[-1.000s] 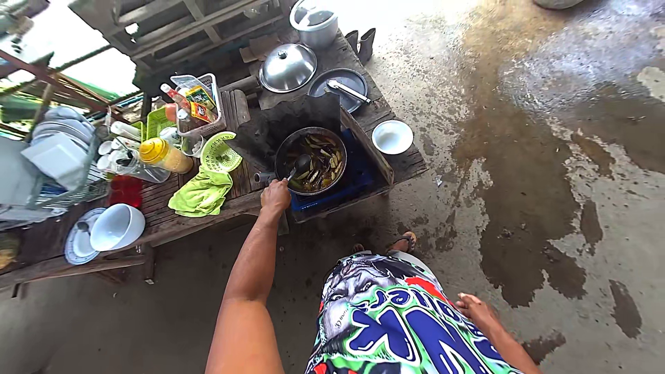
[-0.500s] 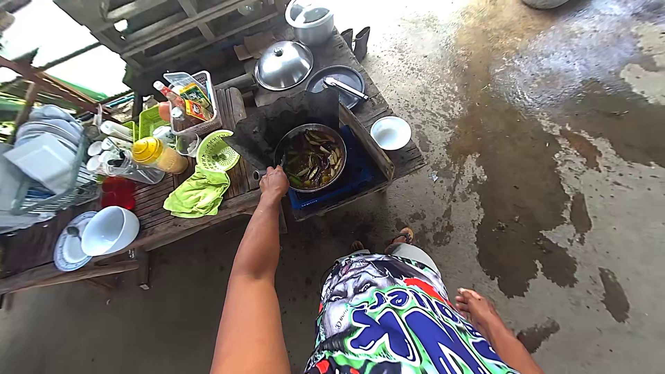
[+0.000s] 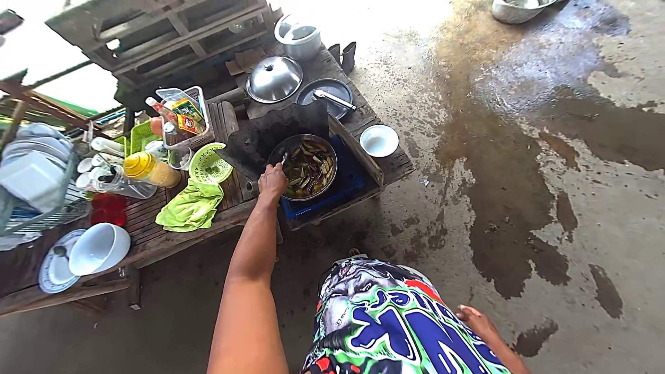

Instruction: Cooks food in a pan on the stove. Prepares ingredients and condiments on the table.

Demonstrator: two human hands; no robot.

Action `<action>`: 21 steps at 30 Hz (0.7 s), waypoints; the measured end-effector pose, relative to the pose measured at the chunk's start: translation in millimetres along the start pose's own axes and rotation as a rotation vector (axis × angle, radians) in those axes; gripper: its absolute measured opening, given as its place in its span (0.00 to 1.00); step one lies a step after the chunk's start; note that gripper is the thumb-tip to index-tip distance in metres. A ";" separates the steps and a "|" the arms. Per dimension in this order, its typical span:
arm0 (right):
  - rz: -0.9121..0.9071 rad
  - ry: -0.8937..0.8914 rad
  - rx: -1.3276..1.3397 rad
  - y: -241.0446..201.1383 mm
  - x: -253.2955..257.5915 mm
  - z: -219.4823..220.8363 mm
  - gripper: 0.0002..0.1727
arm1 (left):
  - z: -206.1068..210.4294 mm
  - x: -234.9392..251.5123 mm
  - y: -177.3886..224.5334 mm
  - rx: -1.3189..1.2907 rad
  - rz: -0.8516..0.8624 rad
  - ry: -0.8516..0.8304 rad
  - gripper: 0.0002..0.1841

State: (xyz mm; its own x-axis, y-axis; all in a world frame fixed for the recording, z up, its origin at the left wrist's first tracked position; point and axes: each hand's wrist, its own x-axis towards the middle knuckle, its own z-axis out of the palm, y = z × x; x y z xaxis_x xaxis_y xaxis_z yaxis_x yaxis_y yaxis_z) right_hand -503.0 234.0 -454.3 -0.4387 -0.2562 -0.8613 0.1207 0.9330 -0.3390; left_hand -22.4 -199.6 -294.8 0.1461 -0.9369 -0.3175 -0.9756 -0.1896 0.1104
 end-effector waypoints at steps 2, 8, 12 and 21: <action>-0.006 -0.003 0.000 -0.5 3.0 1.1 0.25 | 7.0 -9.9 4.8 -0.019 0.052 0.018 0.23; -0.056 -0.003 0.084 2.2 14.8 -4.6 0.24 | 8.4 -20.4 19.7 0.038 -0.008 -0.047 0.22; -0.040 0.014 0.089 22.3 9.9 -23.2 0.24 | 12.8 -38.6 39.2 -0.028 0.011 -0.037 0.24; 0.057 0.031 0.037 92.0 -25.6 -63.3 0.24 | 29.9 -68.8 54.8 -0.007 -0.016 -0.020 0.24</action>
State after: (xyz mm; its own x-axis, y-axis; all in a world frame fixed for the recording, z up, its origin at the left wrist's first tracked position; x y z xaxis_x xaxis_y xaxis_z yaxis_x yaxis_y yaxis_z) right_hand -537.0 342.4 -439.5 -0.4576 -0.1947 -0.8676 0.1788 0.9356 -0.3043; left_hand -90.8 -136.7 -295.0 0.1584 -0.9278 -0.3379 -0.9720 -0.2067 0.1119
